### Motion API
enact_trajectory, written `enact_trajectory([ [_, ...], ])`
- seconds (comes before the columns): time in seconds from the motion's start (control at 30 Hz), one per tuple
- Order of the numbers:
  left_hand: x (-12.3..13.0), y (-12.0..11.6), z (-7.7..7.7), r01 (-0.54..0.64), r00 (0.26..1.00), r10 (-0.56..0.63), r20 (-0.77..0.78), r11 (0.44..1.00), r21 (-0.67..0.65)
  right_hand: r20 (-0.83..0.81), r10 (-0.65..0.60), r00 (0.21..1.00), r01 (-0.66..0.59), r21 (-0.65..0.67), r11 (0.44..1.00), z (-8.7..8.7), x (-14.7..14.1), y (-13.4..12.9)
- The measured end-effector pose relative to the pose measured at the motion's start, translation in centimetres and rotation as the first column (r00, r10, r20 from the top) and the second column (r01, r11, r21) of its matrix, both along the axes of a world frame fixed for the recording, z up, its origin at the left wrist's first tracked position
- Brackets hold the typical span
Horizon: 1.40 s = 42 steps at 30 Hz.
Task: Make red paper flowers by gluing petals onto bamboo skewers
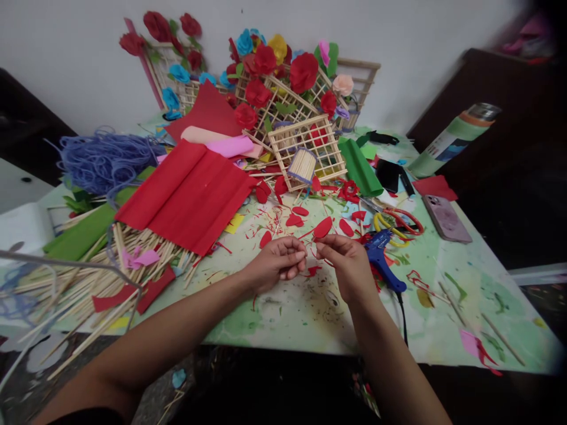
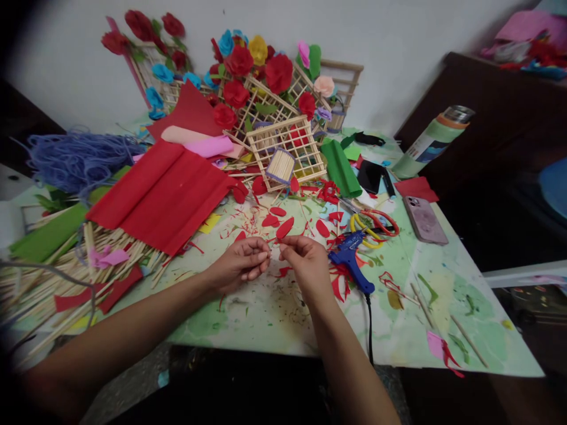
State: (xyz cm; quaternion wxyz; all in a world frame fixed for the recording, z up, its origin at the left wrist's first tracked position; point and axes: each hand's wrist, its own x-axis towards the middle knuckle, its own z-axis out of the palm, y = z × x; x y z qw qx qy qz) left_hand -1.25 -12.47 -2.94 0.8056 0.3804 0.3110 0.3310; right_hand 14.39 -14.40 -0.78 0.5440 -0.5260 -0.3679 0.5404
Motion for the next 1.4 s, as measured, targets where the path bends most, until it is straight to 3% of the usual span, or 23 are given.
enact_trajectory([
  [0.33, -0.1, 0.2, -0.1, 0.012, 1.000, -0.012, 0.021, 1.000, 0.006, -0.132, 0.005, 0.991, -0.008, -0.024, 1.000, -0.1, -0.3, 0.1],
  [1.03, -0.2, 0.5, -0.6, -0.009, 1.000, 0.009, -0.009, 1.000, 0.011, -0.081, 0.041, 0.996, -0.042, -0.004, 0.999, -0.1, 0.1, 0.1],
  [1.4, 0.1, 0.2, -0.6, -0.091, 0.991, 0.097, -0.088, 0.993, 0.071, -0.024, -0.063, 0.998, 0.064, 0.030, 0.998, -1.0, -0.7, 0.2],
])
